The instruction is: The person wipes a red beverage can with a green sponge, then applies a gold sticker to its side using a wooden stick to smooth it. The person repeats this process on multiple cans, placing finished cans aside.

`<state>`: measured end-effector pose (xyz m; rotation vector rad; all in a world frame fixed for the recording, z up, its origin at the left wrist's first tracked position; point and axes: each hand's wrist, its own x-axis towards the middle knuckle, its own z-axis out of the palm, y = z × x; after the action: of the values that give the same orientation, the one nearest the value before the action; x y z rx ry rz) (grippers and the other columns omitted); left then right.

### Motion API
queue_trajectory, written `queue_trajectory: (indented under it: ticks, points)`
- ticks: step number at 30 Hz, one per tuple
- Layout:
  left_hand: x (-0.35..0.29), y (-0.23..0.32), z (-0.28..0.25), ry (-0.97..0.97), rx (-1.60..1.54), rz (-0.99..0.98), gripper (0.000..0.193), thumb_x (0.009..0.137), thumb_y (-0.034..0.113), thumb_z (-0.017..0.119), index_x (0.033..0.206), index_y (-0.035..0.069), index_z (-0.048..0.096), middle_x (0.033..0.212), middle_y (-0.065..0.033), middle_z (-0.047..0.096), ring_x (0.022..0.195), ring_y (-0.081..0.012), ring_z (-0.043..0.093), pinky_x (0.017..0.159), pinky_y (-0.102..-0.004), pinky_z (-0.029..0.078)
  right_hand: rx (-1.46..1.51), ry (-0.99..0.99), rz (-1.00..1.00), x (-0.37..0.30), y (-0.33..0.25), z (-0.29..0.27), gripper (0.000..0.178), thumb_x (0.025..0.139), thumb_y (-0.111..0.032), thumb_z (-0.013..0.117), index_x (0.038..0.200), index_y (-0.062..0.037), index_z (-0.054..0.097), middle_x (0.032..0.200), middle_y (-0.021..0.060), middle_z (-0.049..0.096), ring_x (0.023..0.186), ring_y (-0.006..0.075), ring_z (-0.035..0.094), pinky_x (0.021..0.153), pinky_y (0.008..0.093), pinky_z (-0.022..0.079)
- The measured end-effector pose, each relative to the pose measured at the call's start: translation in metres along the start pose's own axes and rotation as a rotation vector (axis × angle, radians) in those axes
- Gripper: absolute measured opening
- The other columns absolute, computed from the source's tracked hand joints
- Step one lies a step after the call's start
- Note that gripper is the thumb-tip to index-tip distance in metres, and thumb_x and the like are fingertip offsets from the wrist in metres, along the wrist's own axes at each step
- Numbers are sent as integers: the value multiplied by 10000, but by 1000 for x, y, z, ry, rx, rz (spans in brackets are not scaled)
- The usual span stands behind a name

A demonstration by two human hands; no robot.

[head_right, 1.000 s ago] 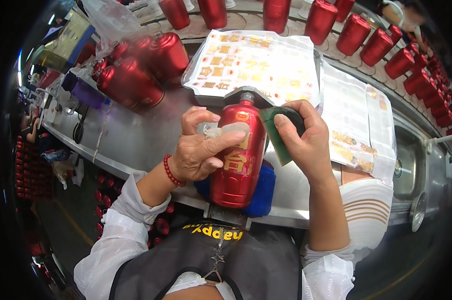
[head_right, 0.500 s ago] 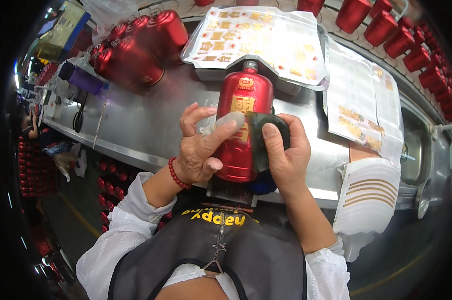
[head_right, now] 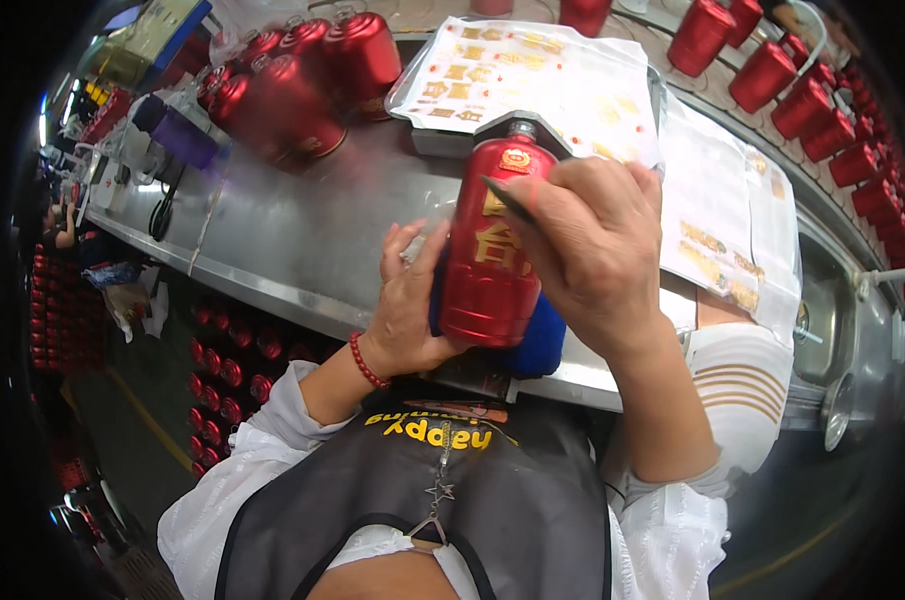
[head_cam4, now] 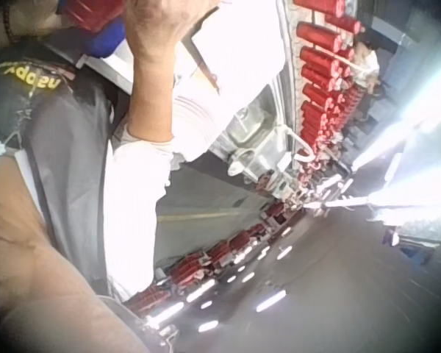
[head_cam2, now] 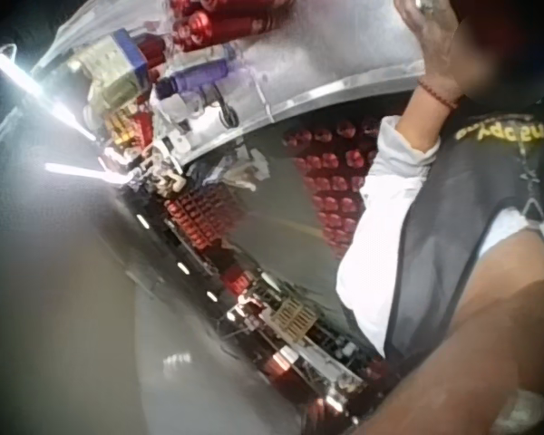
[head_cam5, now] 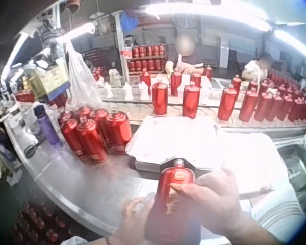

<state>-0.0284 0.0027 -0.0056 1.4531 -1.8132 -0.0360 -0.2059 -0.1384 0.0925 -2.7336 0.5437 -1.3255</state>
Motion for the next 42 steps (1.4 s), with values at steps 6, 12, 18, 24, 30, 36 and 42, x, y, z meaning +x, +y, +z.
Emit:
queue_trajectory:
  ticks: [6,12,18,24,30,36,42]
  points:
    - [-4,6,-3,10,61,-62,1083,729,611,771,1531,18,351,1412,-209,481,1287,-389,416,1128,-641,176,196,-628,-208,26,-35,-18,320,677,-94,783,981,-142,692,837,3,567,817,227,598,811,436,401]
    - [-6,6,-3,33,9,-51,1095,780,633,713,1575,30,260,1076,-192,609,1325,-377,411,1162,-630,154,69,-405,-200,18,-33,-11,283,664,-126,824,922,-137,708,786,17,570,766,231,602,777,444,407]
    - [-11,8,0,76,-4,-41,1076,807,566,724,1588,26,217,1078,-161,613,1342,-367,398,1140,-661,173,288,-200,415,44,12,18,167,776,-103,773,902,-25,696,792,136,612,748,326,601,766,417,462]
    - [-13,4,9,83,-33,-37,1071,844,615,672,1592,19,190,1179,-158,633,1355,-361,392,1131,-672,189,355,-562,-19,12,-23,-13,217,705,-75,809,909,-82,733,775,46,601,771,252,617,791,384,452]
    - [-14,4,10,50,-37,-42,1070,849,594,681,1589,2,182,1176,-161,636,1356,-354,394,1135,-670,181,111,-119,3,-24,11,-4,271,695,-36,798,950,-65,712,792,80,555,771,275,537,752,383,435]
    - [-11,4,9,8,-66,-49,1075,841,589,686,1584,-9,191,1180,-193,623,1341,-364,413,1144,-649,184,747,-269,625,-31,21,-8,143,806,-14,702,949,-21,709,820,91,634,770,201,616,712,297,466]
    - [-14,-4,10,16,14,-46,1091,830,659,639,1569,-27,223,1165,-221,627,1330,-381,413,1162,-618,164,335,-183,-61,-57,-26,0,368,658,-71,849,994,-123,705,834,45,569,761,256,564,749,421,410]
